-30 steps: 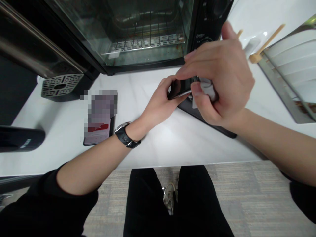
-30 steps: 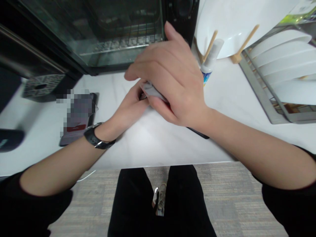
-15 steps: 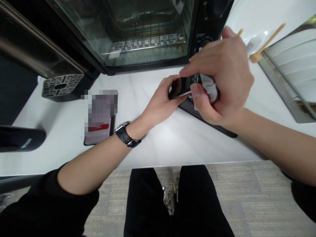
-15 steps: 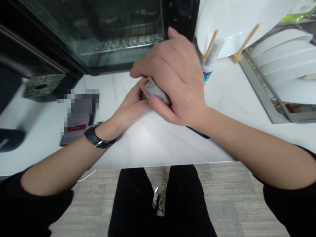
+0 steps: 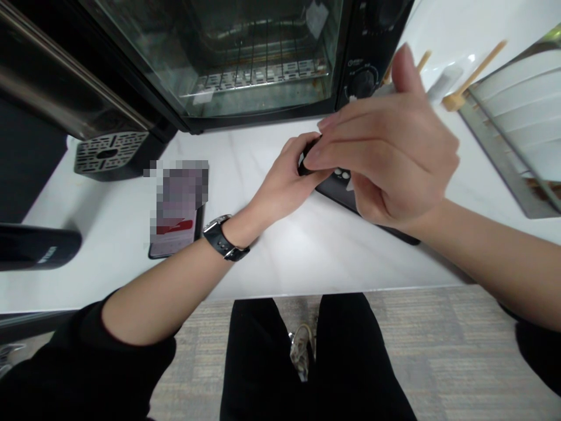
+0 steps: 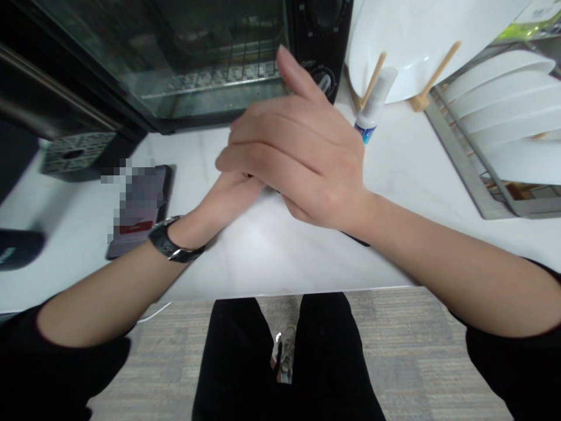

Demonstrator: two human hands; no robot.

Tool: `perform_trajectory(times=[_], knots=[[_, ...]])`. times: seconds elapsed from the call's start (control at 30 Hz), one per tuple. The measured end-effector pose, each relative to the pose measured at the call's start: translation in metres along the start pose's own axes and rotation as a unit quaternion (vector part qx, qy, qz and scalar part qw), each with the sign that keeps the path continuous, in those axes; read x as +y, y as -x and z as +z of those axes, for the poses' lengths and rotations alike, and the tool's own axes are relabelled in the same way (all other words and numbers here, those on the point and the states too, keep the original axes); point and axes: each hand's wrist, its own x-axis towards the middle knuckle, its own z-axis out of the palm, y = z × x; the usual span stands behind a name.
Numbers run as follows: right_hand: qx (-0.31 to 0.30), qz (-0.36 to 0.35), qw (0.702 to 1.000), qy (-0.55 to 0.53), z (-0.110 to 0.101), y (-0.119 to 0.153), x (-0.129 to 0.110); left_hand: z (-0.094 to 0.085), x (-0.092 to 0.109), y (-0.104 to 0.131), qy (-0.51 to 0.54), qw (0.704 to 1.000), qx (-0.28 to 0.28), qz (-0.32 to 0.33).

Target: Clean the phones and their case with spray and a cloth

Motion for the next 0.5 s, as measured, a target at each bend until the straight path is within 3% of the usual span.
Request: perform_trajectory(times=[0.13,0.5], knots=[[-0.001,0.0,1.0,-0.026,-0.001,0.0,0.0,0.0,0.006,0.001,-0.001,1.0,0.01,-0.008],[0.04,0.195,0.979,-0.034,0.007,0.007,0.017,-0.001,0.031,0.006,0.037,0.998,-0.003,-0.058]])
